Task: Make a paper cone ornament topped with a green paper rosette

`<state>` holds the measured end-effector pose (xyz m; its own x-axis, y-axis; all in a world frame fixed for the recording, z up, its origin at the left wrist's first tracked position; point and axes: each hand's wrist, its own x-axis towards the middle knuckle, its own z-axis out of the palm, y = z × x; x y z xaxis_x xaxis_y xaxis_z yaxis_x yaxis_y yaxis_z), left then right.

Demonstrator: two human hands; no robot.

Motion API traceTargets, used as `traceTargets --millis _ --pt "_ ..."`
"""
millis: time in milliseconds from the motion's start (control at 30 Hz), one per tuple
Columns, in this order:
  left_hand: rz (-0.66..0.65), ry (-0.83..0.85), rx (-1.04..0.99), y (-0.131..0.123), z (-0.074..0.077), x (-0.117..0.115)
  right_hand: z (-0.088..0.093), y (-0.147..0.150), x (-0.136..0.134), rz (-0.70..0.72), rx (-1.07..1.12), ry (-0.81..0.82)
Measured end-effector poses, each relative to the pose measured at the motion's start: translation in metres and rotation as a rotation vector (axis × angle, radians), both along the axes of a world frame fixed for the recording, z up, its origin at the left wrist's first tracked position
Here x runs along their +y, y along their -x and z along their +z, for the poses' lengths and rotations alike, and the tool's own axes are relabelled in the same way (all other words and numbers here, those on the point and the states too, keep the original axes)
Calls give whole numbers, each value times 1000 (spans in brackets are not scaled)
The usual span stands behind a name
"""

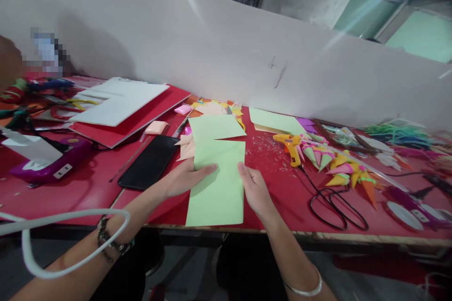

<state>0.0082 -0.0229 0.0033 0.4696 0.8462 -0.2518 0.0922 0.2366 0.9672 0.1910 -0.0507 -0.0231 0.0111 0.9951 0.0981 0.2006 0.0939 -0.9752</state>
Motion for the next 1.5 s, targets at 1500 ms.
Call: traceTargets --millis 1500 --pt "-170 -111 106 -3 1 -6 -1 3 1 -52 108 -7"
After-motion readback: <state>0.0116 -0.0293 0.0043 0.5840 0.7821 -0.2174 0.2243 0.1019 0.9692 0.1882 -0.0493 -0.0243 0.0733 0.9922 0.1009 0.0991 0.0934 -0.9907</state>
